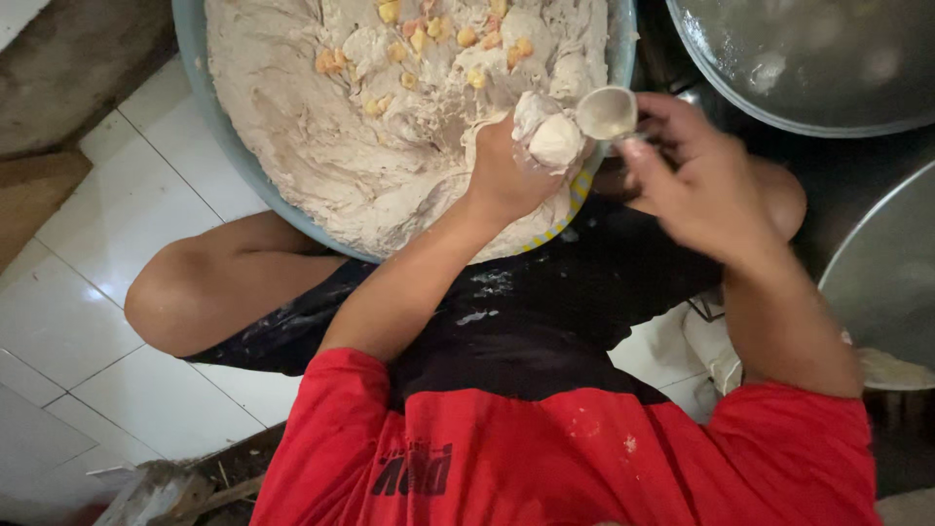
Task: The person scoops dough from a large basin using a small metal cup, shapes it into a ball, and drops it into a pot of boiling water. This process is repeated continuously throughout the clip.
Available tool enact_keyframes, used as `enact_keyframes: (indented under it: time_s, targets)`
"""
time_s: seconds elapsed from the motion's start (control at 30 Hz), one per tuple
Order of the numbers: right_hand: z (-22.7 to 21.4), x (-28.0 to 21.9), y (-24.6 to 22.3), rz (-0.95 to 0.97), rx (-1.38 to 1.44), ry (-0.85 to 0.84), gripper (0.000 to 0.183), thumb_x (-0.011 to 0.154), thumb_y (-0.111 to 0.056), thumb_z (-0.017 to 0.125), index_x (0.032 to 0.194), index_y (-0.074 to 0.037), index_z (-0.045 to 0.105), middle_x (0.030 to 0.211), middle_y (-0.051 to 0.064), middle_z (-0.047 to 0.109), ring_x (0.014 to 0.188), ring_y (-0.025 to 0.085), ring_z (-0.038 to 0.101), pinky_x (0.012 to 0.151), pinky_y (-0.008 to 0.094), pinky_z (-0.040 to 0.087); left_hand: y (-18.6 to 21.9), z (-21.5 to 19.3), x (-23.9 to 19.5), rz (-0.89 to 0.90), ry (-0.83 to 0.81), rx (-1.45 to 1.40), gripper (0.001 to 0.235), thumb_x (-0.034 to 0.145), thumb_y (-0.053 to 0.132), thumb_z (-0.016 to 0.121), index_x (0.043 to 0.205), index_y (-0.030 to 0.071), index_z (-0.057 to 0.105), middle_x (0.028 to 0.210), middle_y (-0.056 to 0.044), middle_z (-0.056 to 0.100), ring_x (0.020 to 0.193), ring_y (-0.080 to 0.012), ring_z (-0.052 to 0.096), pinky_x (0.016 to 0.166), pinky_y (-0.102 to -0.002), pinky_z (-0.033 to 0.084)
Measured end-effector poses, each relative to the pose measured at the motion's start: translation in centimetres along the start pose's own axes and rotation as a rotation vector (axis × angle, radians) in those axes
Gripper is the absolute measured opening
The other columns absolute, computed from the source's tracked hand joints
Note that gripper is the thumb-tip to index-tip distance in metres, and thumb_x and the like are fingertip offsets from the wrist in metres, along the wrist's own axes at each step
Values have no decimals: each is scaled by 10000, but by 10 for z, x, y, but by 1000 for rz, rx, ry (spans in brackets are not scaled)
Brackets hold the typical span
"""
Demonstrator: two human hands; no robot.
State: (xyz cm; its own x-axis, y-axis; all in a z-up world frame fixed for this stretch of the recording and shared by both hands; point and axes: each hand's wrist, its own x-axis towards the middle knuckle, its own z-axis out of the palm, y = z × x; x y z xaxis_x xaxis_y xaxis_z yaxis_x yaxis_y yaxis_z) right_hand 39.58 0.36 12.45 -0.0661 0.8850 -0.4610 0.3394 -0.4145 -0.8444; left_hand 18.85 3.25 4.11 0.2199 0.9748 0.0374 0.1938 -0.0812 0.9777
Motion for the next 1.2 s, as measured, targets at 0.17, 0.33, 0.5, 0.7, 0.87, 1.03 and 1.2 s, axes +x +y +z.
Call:
enact_keyframes:
  time_s: [0.17, 0.33, 0.5, 0.7, 0.87, 1.03, 1.2]
  targets:
    - [22, -7, -16, -314, -361, 20, 423, 1080, -121, 630, 1480, -7, 552, 1074, 116, 725, 882, 121, 687, 742, 270, 541, -5, 2, 2, 47, -44, 228, 335, 763, 253, 907, 1003, 105, 726, 880, -140, 751, 823, -348, 761, 711, -387, 607]
    - [23, 6, 0, 40, 70, -173, 420, 1051, -148, 569, 1455, -35, 559, 924, 40, 696, 661, 80, 588, 548, 234, 468, -10, -1, 6, -106, -178, 471, 382, 668, 287, 888, 952, 85, 732, 888, -173, 736, 879, -398, 715, 786, -470, 569]
    - [-14, 32, 36, 109, 267, -16, 366, 1078, -132, 562, 1427, -25, 569, 956, 43, 704, 618, 78, 594, 521, 228, 465, -22, -8, -4, -54, -111, 773, 644, 588, 477, 926, 1027, 46, 737, 969, -280, 682, 880, -464, 662, 764, -518, 527]
    - [-94, 77, 95, -201, -306, 380, 323, 1148, -23, 551, 1469, 0, 575, 1049, 120, 711, 785, 129, 676, 666, 272, 531, -43, -19, -14, -101, -226, 346, 412, 734, 334, 858, 1035, 78, 740, 906, -168, 742, 820, -387, 713, 747, -456, 575]
    - [-125, 83, 107, -497, -833, 520, 201, 1135, -28, 544, 1324, -22, 614, 1057, 150, 736, 928, 195, 744, 774, 316, 586, -37, -7, -9, -78, -68, 192, 206, 849, 209, 847, 967, 75, 743, 910, -171, 746, 871, -404, 710, 779, -449, 580]
    - [-65, 31, 63, -199, -207, 275, 274, 1182, -58, 565, 1445, 17, 574, 1063, 95, 660, 858, 133, 659, 752, 272, 546, -27, -2, -1, -6, 37, 135, 335, 792, 208, 862, 1027, 40, 694, 924, -167, 737, 856, -360, 744, 767, -410, 591]
    - [7, 6, 19, -213, -205, 8, 502, 1079, -111, 617, 1556, -22, 491, 1127, 118, 699, 807, 109, 612, 706, 272, 529, -15, 3, -1, 40, 20, 6, 446, 761, 231, 894, 1094, 47, 660, 956, -129, 753, 880, -306, 782, 774, -378, 619]
